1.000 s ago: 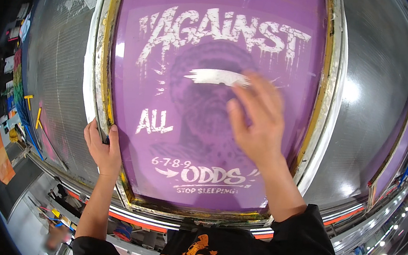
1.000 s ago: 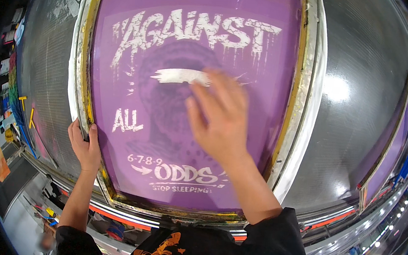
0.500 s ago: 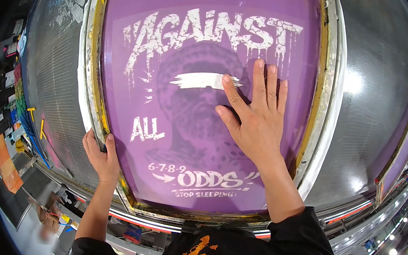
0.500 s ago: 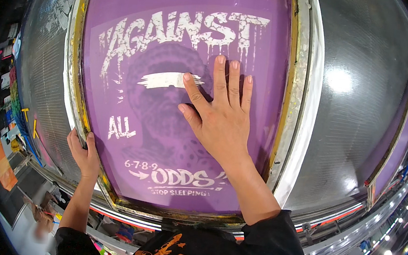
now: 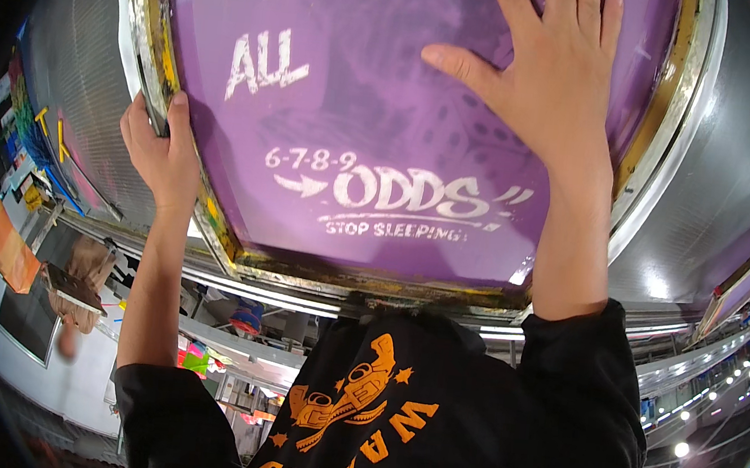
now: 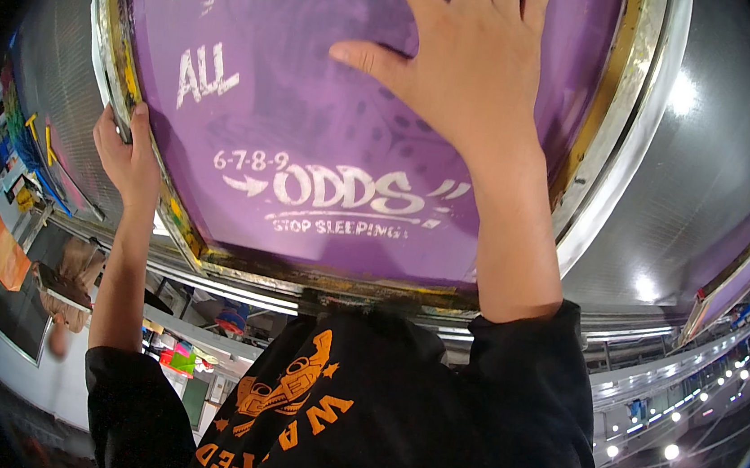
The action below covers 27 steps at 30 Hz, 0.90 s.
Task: The person aligns a purple screen printing frame over a white t-shirt, uses a squeegee to pull ink across the mesh, and lifts the frame to reveal the printed design. The person repeats this process on multiple shirts and later cleans the screen with a spray bottle and cloth.
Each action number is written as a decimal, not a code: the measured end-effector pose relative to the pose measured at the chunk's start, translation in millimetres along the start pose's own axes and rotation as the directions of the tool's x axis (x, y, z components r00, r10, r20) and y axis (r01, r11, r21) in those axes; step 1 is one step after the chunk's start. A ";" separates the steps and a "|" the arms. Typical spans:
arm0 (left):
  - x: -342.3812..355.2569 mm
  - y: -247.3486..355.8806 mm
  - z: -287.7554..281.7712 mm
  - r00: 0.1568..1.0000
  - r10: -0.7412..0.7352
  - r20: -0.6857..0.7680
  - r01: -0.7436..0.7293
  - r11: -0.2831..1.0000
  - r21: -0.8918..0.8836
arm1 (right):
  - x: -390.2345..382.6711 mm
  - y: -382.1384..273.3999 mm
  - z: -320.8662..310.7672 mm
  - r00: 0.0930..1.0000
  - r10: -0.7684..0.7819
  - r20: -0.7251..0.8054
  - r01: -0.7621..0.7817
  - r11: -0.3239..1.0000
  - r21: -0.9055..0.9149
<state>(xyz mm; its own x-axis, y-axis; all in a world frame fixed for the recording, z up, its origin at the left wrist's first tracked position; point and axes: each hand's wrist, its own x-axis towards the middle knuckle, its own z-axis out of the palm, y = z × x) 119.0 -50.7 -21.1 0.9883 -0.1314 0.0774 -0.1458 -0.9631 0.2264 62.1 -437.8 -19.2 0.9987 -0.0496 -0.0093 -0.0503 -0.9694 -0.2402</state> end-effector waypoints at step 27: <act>2.8 3.9 1.0 0.996 -0.085 -0.019 0.085 0.996 -0.012 | -57.5 84.8 -12.6 0.806 0.514 -0.294 -0.519 0.852 0.070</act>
<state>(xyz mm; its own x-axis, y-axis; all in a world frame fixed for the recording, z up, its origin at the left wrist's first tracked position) 121.3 -55.1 -21.0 0.9961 -0.0446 0.0760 -0.0619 -0.9678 0.2439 0.4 -520.2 -26.8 0.7778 -0.6092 0.1544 -0.5607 -0.7836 -0.2673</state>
